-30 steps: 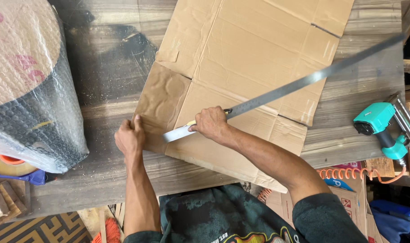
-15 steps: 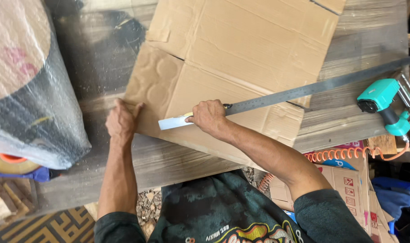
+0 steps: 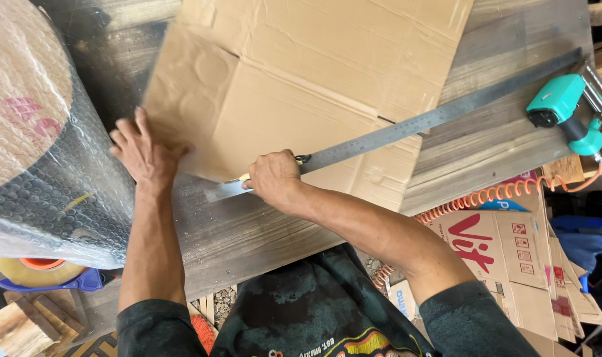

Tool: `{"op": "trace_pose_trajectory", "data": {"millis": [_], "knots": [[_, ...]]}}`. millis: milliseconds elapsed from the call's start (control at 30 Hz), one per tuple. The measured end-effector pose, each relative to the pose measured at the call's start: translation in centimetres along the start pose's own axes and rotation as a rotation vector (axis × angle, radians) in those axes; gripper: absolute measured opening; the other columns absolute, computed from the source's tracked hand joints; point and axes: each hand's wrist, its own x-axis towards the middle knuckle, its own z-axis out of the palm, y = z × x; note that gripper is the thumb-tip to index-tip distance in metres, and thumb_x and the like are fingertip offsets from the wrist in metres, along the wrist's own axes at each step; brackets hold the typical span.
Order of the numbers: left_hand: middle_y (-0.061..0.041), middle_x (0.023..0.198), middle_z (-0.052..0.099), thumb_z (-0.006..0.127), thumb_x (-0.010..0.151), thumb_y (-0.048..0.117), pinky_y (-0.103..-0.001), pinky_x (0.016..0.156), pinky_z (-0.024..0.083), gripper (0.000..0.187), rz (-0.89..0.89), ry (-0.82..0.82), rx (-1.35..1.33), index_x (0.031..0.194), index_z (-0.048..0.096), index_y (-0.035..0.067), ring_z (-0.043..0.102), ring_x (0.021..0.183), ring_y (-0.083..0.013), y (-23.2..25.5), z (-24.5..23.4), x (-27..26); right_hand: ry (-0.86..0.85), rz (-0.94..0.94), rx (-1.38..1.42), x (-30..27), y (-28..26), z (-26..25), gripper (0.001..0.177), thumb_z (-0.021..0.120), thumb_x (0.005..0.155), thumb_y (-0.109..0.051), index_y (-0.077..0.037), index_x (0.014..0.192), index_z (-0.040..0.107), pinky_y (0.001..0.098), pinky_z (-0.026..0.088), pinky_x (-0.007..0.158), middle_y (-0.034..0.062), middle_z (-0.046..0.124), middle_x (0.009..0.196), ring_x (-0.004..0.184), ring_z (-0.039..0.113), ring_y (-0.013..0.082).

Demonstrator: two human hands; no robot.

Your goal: The person uses a metal ruler and a utility knife to cut a large piece of cardboard on a wooden workbench. They repeatedly align the ruler and score the cardboard along straight lines to create clean cuts.

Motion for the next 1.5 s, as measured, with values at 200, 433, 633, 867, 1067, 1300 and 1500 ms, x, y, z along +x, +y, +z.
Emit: {"op": "trace_pose_trajectory", "data": {"millis": [200, 433, 633, 867, 1067, 1300, 1500], "knots": [[-0.019, 0.148, 0.031, 0.091, 0.078, 0.044, -0.055, 0.097, 0.044, 0.084, -0.055, 0.060, -0.107, 0.144, 0.052, 0.009, 0.033, 0.131, -0.0434, -0.9, 2.6, 0.8, 0.013, -0.021, 0.001, 0.8, -4.6, -1.3, 0.040, 0.061, 0.092, -0.059, -0.025, 0.089, 0.080, 0.0478, 0.052, 0.060, -0.0030, 0.071, 0.071, 0.074, 0.071, 0.0202], [-0.019, 0.107, 0.073, 0.080, 0.090, 0.029, -0.048, 0.080, 0.058, 0.034, 0.198, -0.121, -0.614, 0.114, 0.074, 0.006, 0.073, 0.095, -0.0372, -3.4, 6.9, -3.6, -0.060, 0.014, -0.026, 2.8, -3.4, -2.7, 0.038, 0.055, 0.096, -0.058, -0.028, 0.095, 0.079, 0.0458, 0.054, 0.066, -0.0067, 0.074, 0.079, 0.085, 0.073, 0.0178], [-0.018, 0.130, 0.058, 0.088, 0.075, 0.027, -0.050, 0.100, 0.052, 0.056, 0.211, -0.162, -0.558, 0.124, 0.068, 0.007, 0.062, 0.120, -0.0408, -1.3, 7.0, -8.0, -0.038, 0.131, 0.016, 5.3, -2.0, 0.2, 0.045, 0.057, 0.096, -0.061, -0.022, 0.094, 0.079, 0.0448, 0.054, 0.062, 0.0007, 0.074, 0.076, 0.080, 0.074, 0.0219], [-0.023, 0.161, 0.033, 0.057, 0.100, 0.045, -0.065, 0.112, 0.037, 0.065, 0.213, -0.169, -0.362, 0.152, 0.047, 0.006, 0.030, 0.148, -0.0463, 1.5, 6.4, -8.6, -0.031, 0.244, 0.297, 4.3, -0.4, 0.1, 0.054, 0.052, 0.100, -0.056, -0.010, 0.098, 0.079, 0.0493, 0.058, 0.074, 0.0111, 0.078, 0.088, 0.095, 0.077, 0.0311], [-0.021, 0.169, 0.016, 0.041, 0.098, 0.063, -0.073, 0.116, 0.025, 0.083, 0.176, -0.234, -0.356, 0.160, 0.035, 0.008, 0.013, 0.153, -0.0496, 2.0, 7.6, -6.3, 0.057, 0.321, 0.564, 3.4, -0.3, -0.2, 0.047, 0.058, 0.099, -0.044, 0.000, 0.103, 0.073, 0.0559, 0.058, 0.080, 0.0227, 0.076, 0.092, 0.096, 0.076, 0.0421], [-0.028, 0.167, 0.011, 0.047, 0.087, 0.086, -0.071, 0.112, 0.031, 0.104, 0.074, -0.084, -0.229, 0.161, 0.033, 0.015, 0.022, 0.150, -0.0494, 1.2, 9.5, -4.0, 0.239, 0.158, 0.534, 6.4, -2.1, 7.0, 0.056, 0.073, 0.088, -0.032, -0.009, 0.134, 0.054, 0.0537, 0.058, 0.080, 0.0192, 0.065, 0.105, 0.091, 0.075, 0.0431], [-0.024, 0.166, 0.002, 0.082, 0.069, 0.065, -0.061, 0.099, 0.034, 0.107, -0.015, -0.113, -0.268, 0.155, 0.038, 0.017, 0.021, 0.143, -0.0442, 0.9, 9.5, -2.8, 0.297, 0.027, 0.629, 5.4, -1.8, 5.2, 0.050, 0.068, 0.095, -0.022, -0.006, 0.140, 0.055, 0.0583, 0.059, 0.082, 0.0184, 0.045, 0.122, 0.097, 0.070, 0.0519]]}}
